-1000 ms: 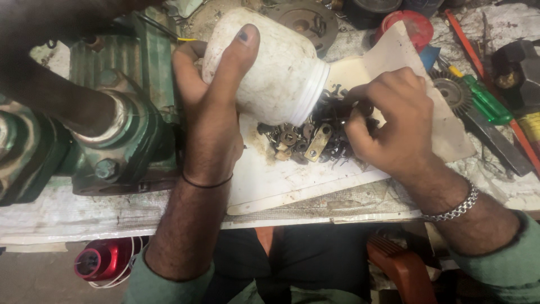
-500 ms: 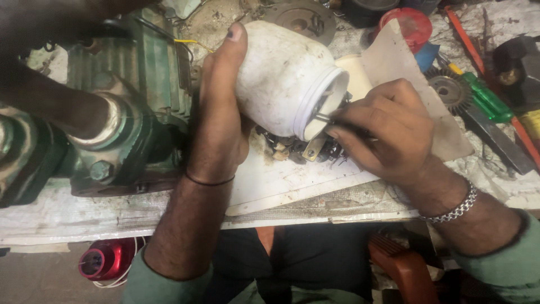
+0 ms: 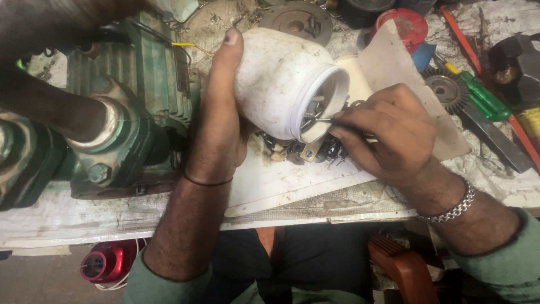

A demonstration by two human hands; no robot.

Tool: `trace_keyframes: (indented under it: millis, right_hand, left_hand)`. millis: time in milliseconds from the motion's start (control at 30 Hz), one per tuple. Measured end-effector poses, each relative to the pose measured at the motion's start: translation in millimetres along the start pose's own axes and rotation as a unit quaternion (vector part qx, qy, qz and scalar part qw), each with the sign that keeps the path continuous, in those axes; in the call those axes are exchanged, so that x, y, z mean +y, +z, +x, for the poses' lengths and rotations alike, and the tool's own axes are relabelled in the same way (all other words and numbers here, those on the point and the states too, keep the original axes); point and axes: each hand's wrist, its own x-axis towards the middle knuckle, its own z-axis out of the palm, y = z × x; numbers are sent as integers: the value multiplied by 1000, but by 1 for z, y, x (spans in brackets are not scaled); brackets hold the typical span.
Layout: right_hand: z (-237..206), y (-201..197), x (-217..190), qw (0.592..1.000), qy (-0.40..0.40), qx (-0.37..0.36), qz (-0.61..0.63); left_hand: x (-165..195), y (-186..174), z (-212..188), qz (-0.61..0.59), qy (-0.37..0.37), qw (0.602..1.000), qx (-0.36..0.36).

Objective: The person works at a cluttered workbench with a green pump motor. They pour screws and bolts from a white jar onto a sheet of paper, spread the fasteners out by hand, sort through them, and transfer them into a small container.

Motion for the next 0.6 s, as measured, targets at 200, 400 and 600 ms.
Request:
trace_keyframes:
  millis: [200, 400, 600]
  right_hand:
    - [-4, 1, 0, 999, 12, 20, 21]
    - [-11, -1, -1, 998, 22, 20, 58]
    - [-15, 1, 2, 997, 22, 23, 75]
  left_hand:
    - [-3, -1, 1, 60, -23, 998, -3]
    - [-4, -2, -1, 73, -24, 996, -34]
    - [-5, -1, 1, 28, -51, 998, -24]
